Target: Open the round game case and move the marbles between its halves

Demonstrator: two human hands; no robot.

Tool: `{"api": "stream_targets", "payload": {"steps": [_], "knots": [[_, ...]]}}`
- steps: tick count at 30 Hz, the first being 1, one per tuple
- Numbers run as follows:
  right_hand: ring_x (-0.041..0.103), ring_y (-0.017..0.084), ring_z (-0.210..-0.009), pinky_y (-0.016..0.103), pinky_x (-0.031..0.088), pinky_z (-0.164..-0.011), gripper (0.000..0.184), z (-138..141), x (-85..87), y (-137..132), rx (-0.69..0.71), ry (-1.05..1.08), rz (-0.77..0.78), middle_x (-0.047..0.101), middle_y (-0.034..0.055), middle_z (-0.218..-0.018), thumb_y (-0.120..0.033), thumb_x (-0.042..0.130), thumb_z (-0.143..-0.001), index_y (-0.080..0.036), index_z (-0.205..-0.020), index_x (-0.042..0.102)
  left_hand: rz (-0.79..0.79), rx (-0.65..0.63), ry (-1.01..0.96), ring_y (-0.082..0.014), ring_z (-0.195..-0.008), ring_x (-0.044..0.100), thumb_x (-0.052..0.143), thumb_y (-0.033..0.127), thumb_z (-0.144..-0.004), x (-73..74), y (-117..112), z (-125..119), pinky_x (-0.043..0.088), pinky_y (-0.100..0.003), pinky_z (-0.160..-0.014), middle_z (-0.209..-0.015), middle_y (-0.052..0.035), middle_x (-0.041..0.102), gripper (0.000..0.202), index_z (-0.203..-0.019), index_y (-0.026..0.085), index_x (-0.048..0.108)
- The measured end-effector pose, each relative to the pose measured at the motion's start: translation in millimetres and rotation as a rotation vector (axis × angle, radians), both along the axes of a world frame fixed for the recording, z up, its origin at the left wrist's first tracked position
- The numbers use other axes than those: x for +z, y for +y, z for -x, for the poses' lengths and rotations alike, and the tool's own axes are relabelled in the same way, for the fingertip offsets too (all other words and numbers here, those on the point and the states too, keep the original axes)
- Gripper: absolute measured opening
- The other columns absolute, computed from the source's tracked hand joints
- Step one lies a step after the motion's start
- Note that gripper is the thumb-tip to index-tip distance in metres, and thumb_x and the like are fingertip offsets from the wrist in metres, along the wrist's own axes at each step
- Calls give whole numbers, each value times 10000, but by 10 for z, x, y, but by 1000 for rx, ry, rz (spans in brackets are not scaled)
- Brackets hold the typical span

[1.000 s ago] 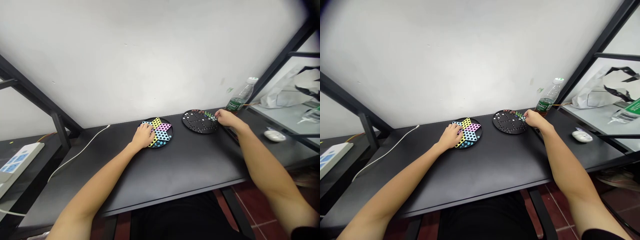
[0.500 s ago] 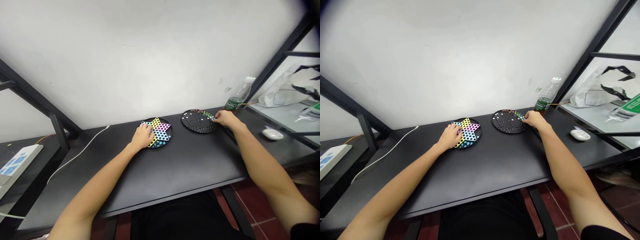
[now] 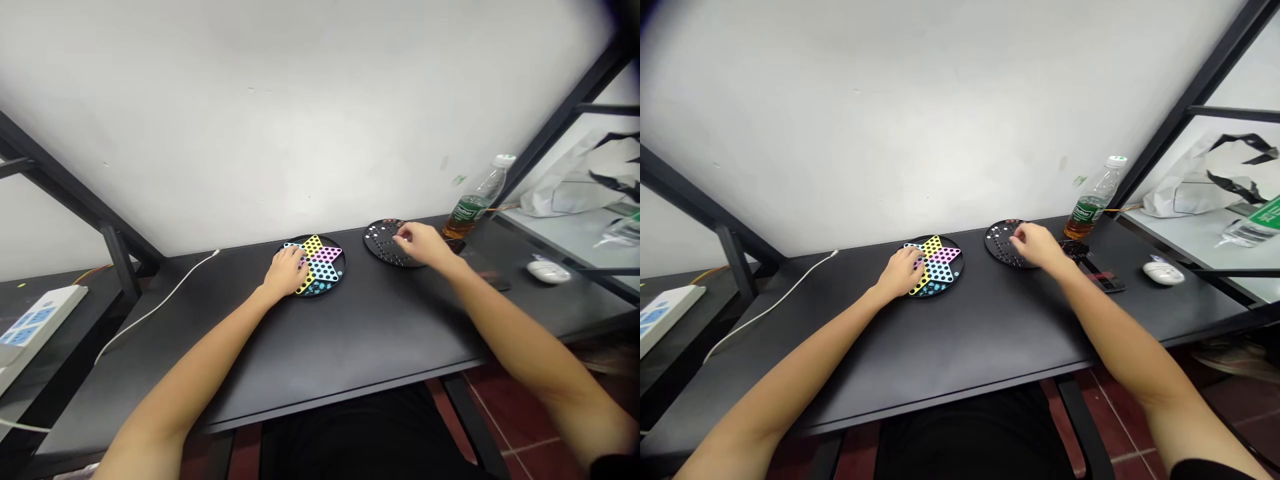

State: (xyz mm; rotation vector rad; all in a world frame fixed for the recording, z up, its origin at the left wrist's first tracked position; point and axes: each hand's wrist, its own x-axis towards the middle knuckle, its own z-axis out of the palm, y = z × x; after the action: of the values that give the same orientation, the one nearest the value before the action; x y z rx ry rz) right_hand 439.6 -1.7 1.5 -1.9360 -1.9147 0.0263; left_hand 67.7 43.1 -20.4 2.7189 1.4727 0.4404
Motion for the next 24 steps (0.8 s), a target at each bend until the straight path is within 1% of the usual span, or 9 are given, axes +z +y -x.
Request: {"api": "stream_targets", "payload": {"steps": [4,5,7,11,14,17,19,22,24], "knots": [[606,243,-1018,373,488,-925,256,936,-33,-181,536,69,-25,657,114,-1105,-340,546,-949,-181,-1111,664,-24,33,66,-279,-1263,537,394,285,-973,21,-65,-25,303,-545,-1152,-1345,-122,612,331,-1235,210,582],[585,251,-1061,386,480,-949,275,1107,-57,-207,625,44,-22,637,124,-1144,-334,526,-964,-181,-1149,661,-55,56,104,-291,-1232,560,397,295,-973,31,-89,-34,267,-575,-1158,-1302,-132,640,325,-1217,202,590],[551,265,-1091,406,480,-953,307,1337,-113,-207,705,-28,-14,605,140,-1176,-330,495,-987,-180,-1188,670,-111,137,181,-325,-1142,615,414,333,-966,67,-138,-48,232,-613,-1143,-1212,-164,683,331,-1174,169,612],[525,263,-1059,412,474,-957,363,1408,-201,7,681,-134,-2,587,136,-1169,-336,454,-1016,-199,-1270,674,-72,270,285,-367,-939,681,419,417,-957,202,-214,-47,344,-601,-1001,-953,-198,730,399,-1052,112,658],[517,251,-1082,382,466,-964,361,1325,-215,213,596,-156,8,582,125,-1196,-298,434,-1027,-212,-1278,679,-55,304,284,-370,-903,674,375,460,-975,262,-238,-26,404,-547,-901,-906,-207,718,466,-998,104,675],[527,243,-1105,334,477,-917,341,1321,-206,280,449,-155,31,591,126,-1195,-242,420,-1023,-186,-1231,684,-145,263,256,-372,-1009,634,371,441,-984,194,-217,-3,413,-529,-910,-1031,-222,692,448,-1059,108,661],[554,241,-1089,317,480,-895,328,1375,-196,228,370,-164,64,605,134,-1168,-250,404,-1028,-162,-1185,678,-170,165,219,-336,-1109,598,379,395,-989,102,-173,14,386,-512,-1002,-1173,-191,657,391,-1149,145,635],[608,255,-1036,325,485,-872,332,1475,-166,94,267,-209,118,621,161,-1129,-289,377,-1035,-129,-1147,646,-105,72,128,-309,-1271,511,398,372,-988,-20,-88,41,362,-476,-1085,-1394,-165,546,386,-1260,170,585],[639,272,-1001,341,495,-848,339,1520,-137,30,205,-228,155,631,175,-1126,-319,372,-1035,-117,-1145,621,-68,61,91,-301,-1316,473,393,360,-992,-61,-48,53,354,-477,-1108,-1410,-158,534,392,-1291,173,562]]}}
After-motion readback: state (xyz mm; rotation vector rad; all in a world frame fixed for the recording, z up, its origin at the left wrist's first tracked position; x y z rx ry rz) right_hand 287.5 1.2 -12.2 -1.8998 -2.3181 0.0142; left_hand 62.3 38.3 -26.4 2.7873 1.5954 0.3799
